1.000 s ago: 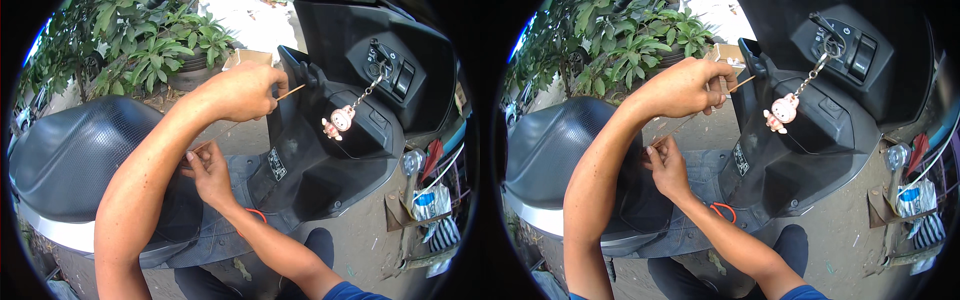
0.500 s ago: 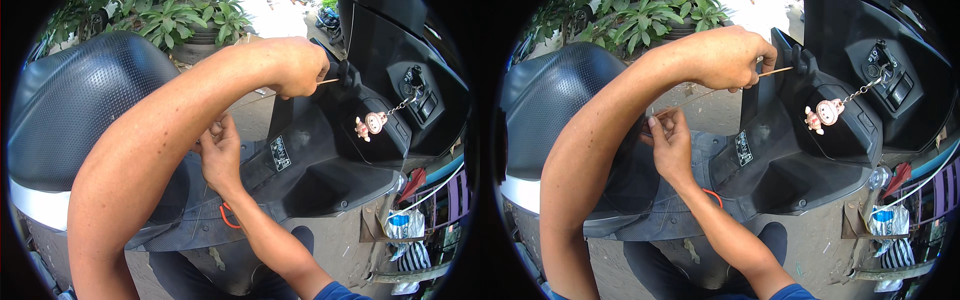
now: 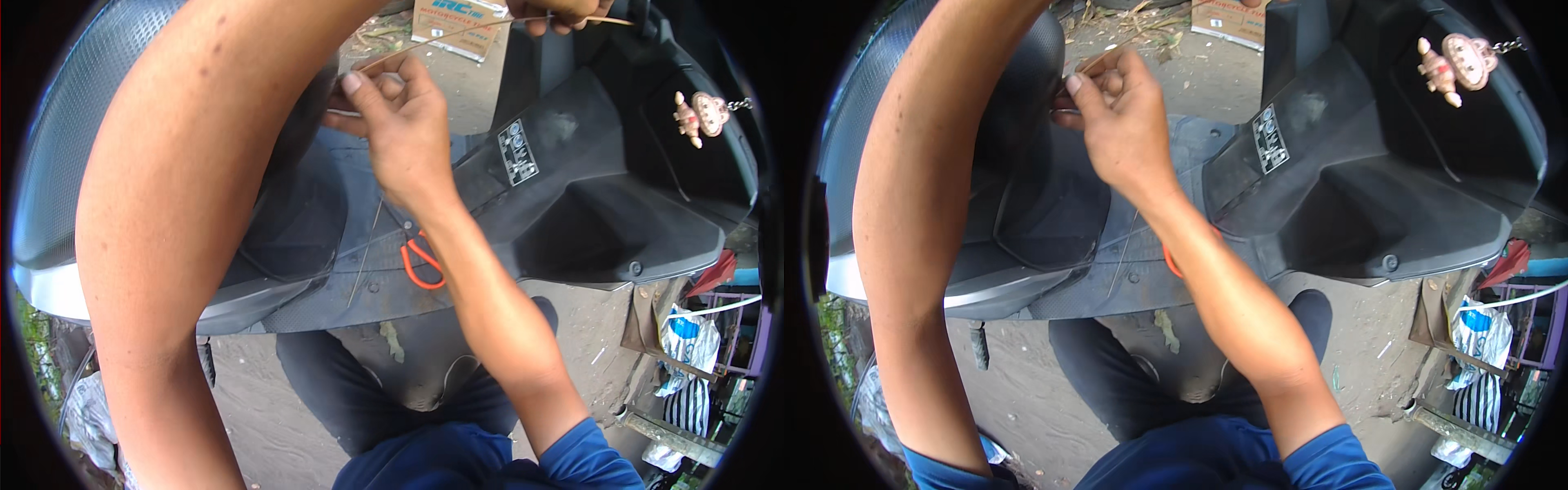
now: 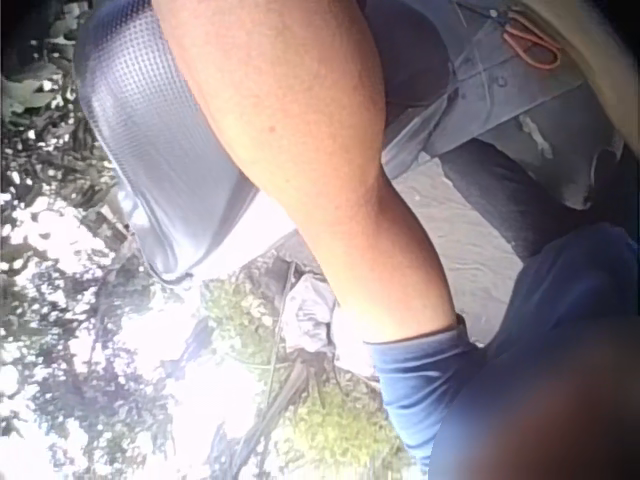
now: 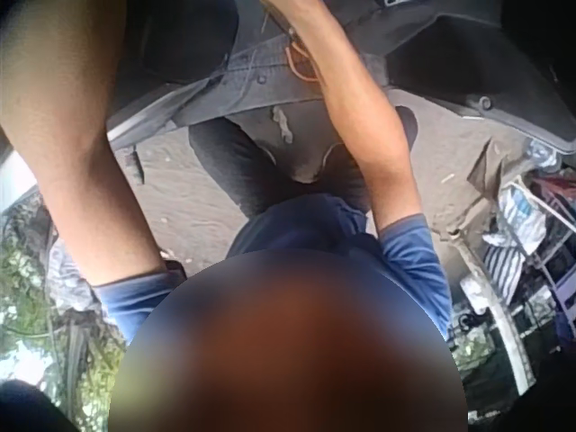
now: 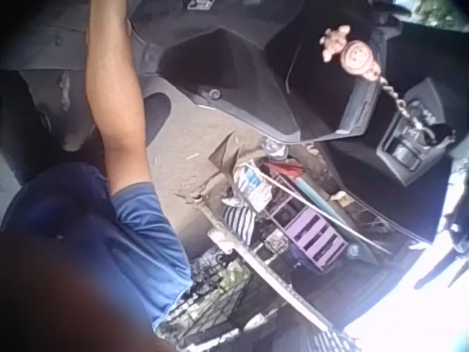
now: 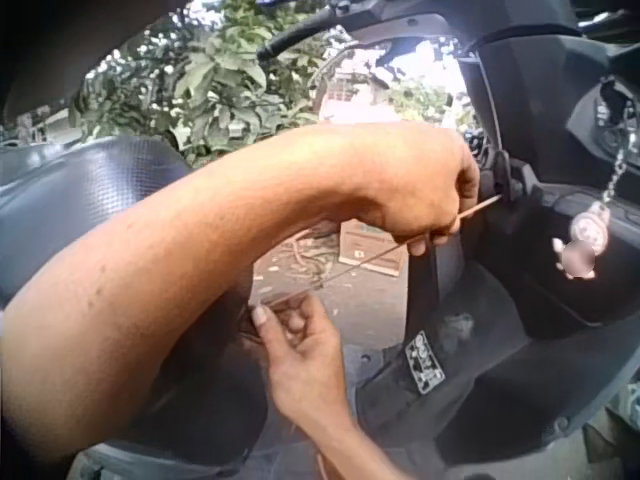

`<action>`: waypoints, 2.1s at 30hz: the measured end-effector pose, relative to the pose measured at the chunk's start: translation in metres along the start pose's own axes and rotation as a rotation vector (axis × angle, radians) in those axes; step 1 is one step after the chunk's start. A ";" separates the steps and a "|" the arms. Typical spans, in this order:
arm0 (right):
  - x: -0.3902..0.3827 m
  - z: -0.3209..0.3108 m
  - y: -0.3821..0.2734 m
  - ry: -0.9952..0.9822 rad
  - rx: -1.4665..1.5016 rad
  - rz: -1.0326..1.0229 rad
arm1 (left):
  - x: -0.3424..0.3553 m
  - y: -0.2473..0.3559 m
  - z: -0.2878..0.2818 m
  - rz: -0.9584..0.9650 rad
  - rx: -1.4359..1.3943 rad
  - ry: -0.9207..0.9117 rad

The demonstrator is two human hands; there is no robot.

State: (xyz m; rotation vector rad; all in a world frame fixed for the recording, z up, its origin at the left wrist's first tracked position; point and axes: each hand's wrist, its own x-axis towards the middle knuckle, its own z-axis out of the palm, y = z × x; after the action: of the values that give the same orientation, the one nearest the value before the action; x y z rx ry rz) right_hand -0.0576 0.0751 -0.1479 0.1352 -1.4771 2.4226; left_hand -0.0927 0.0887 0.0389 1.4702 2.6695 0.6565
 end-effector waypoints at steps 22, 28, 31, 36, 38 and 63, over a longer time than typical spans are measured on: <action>-0.153 -0.102 0.116 -0.581 -1.409 -0.451 | 0.014 -0.049 -0.005 -0.222 -0.385 -0.086; -0.150 -0.109 0.108 -0.742 -1.419 -0.467 | 0.008 -0.033 0.006 -0.182 -0.438 0.017; -0.150 -0.102 0.113 -0.841 -1.332 -0.523 | -0.005 -0.039 0.005 -0.147 -0.460 0.086; -0.154 -0.111 0.075 -0.940 -1.352 -0.465 | 0.005 -0.020 -0.005 -0.021 -0.337 -0.012; -0.157 -0.103 0.071 -0.962 -1.345 -0.470 | 0.003 -0.023 -0.010 0.018 -0.344 0.006; -0.144 -0.099 0.065 -1.047 -1.299 -0.192 | 0.008 -0.029 -0.001 0.134 -0.125 0.008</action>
State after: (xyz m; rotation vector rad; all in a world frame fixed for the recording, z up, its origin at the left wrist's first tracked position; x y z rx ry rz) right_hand 0.0670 0.1053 -0.2837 1.2250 -2.8833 0.7491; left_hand -0.1207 0.0806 0.0303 1.6256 2.5005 0.8234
